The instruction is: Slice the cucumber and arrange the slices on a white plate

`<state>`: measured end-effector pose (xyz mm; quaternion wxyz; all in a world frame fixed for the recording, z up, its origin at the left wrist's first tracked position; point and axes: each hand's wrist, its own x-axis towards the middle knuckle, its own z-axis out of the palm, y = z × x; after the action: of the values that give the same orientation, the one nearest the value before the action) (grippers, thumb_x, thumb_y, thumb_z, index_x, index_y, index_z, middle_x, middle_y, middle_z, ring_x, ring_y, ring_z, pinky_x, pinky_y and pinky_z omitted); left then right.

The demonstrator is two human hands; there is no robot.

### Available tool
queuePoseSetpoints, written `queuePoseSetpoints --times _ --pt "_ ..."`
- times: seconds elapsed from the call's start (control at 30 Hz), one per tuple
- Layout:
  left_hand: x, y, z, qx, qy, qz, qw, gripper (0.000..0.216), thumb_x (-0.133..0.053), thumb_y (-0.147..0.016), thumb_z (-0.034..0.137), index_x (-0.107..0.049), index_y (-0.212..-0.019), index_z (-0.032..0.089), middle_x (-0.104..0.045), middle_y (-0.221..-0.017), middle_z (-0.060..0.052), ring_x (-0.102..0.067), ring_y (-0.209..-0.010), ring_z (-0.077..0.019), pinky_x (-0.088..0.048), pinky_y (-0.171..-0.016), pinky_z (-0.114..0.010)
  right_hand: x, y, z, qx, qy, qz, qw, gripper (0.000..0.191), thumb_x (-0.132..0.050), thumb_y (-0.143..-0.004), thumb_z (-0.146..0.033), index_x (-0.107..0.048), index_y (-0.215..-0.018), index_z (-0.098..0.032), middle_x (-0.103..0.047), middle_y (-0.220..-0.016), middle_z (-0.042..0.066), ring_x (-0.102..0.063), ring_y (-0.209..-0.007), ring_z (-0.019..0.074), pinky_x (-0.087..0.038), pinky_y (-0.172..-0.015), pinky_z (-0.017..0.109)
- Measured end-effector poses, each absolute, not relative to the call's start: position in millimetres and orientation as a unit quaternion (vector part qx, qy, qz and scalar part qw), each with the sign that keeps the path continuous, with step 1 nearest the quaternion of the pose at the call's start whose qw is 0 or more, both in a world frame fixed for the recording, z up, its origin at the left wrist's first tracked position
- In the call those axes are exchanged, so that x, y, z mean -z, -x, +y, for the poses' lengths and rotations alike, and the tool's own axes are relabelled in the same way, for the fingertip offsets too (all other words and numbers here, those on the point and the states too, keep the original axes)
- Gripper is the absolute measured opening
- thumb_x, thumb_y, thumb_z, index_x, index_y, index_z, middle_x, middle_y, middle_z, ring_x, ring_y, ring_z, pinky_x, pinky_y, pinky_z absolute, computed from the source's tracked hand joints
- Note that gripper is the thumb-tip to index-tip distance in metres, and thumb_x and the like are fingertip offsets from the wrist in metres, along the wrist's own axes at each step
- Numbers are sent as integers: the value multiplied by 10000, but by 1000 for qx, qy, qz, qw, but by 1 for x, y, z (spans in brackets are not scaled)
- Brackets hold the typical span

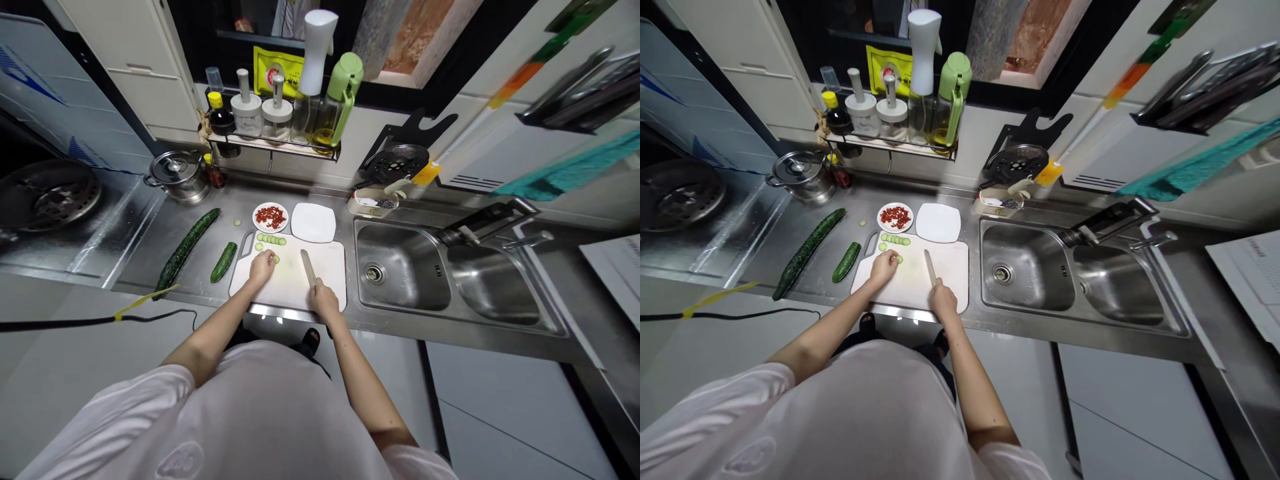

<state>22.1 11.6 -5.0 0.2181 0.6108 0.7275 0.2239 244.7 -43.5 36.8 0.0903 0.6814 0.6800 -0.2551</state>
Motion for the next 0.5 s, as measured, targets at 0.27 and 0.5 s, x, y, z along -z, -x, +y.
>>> queuePoseSetpoints --times 0.27,0.5 --pt "15 -19 12 -241 -616 720 209 182 -538 -830 209 -644 -977 200 -623 -926 -61 -581 -808 -175 -427 -743 -275 -39 -243 -44 252 -682 680 97 260 -304 -962 -236 -454 -1168 -185 -665 -958 117 -638 -897 240 -415 -718 310" --pt "21 -13 15 -260 -609 714 225 189 -546 -808 207 -654 -962 185 -623 -869 -49 -574 -777 -165 -439 -769 -277 -42 -244 -43 261 -680 678 97 269 -303 -961 -235 -454 -1177 -186 -662 -987 123 -630 -919 237 -416 -729 308"
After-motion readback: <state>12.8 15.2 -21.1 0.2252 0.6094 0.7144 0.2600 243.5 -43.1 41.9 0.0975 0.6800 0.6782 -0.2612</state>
